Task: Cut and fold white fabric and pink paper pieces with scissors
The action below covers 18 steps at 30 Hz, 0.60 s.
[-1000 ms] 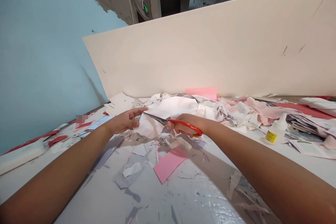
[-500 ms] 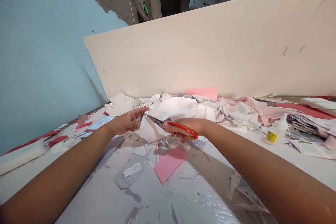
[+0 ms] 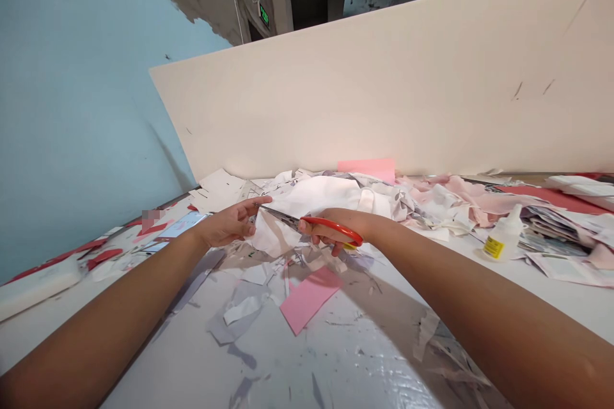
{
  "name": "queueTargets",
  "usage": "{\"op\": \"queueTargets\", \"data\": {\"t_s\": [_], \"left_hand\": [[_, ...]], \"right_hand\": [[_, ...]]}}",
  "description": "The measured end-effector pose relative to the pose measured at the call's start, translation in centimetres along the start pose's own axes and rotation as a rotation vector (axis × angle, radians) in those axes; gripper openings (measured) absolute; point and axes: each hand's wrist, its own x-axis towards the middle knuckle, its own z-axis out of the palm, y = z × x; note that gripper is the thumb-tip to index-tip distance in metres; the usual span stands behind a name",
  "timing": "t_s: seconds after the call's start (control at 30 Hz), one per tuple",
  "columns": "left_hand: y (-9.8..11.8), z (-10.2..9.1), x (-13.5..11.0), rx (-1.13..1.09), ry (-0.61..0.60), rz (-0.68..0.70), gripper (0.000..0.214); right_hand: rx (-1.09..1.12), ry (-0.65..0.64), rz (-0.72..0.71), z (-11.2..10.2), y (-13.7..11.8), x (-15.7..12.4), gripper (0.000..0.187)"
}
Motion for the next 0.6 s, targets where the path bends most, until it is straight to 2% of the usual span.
{"op": "queueTargets", "data": {"t_s": [0.27, 0.43, 0.6], "left_hand": [[-0.4, -0.5, 0.2, 0.005, -0.010, 0.008, 0.070], [-0.5, -0.6, 0.3, 0.023, -0.001, 0.029, 0.076], [0.3, -1.1, -0.1, 0.150, 0.041, 0.005, 0.081]], "right_hand": [[-0.087, 0.064, 0.080, -0.3, 0.9, 0.5, 0.047], [-0.090, 0.108, 0.071, -0.3, 1.4, 0.7, 0.043], [-0.133, 0.116, 0.097, -0.5, 1.2, -0.1, 0.043]]}}
